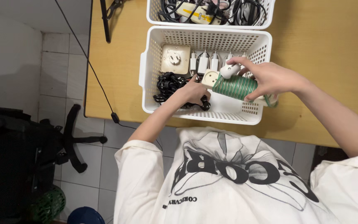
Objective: The person empties a basket of tangled cables and hair tools onto a table, then assembles a small desk lamp by attaching the lamp head to the stand and inserting a bulb. The person repeatedly tests the lamp by turning it on and off while adjusting the bulb and head.
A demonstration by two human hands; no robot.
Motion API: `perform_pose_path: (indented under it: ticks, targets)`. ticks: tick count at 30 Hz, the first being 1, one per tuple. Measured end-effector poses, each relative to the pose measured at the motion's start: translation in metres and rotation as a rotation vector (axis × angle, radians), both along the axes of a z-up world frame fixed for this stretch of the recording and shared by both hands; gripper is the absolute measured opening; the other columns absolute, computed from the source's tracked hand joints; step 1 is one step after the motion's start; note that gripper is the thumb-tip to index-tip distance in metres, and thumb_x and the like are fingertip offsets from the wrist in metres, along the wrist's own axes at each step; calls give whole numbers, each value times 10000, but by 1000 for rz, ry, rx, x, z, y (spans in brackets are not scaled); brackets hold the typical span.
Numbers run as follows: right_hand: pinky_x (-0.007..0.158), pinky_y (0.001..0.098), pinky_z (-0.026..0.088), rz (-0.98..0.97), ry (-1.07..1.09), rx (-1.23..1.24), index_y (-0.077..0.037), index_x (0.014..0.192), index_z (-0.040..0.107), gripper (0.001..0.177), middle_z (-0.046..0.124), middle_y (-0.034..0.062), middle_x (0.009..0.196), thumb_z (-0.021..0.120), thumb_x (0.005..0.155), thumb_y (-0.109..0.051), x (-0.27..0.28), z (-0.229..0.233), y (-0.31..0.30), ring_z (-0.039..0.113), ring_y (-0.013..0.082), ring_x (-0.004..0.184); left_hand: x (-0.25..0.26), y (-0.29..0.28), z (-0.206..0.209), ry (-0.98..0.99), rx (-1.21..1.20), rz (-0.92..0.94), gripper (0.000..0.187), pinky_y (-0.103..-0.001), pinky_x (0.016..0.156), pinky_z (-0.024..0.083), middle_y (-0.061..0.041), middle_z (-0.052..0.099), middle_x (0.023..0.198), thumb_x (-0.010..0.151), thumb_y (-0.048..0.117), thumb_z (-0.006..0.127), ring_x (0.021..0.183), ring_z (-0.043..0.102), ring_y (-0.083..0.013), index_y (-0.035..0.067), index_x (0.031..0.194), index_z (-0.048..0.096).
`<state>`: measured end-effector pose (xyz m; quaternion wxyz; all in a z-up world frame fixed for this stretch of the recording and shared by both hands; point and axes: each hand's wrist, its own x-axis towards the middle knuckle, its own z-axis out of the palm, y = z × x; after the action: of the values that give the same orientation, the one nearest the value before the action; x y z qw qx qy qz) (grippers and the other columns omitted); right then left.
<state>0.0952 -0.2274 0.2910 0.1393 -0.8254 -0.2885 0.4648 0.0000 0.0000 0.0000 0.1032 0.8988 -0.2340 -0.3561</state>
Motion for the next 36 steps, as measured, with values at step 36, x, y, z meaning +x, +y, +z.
perform_pose_path:
  ticks: [36]
  targets:
    - [834, 480, 550, 570, -219, 66, -389, 1512, 330, 1105, 716, 108, 962, 908, 605, -135, -34, -142, 22, 698, 335, 924, 11, 9, 10, -68, -126, 204, 988, -691, 1028, 246, -131, 542, 1358, 487, 379, 956, 1308, 450, -354, 221, 1381, 567]
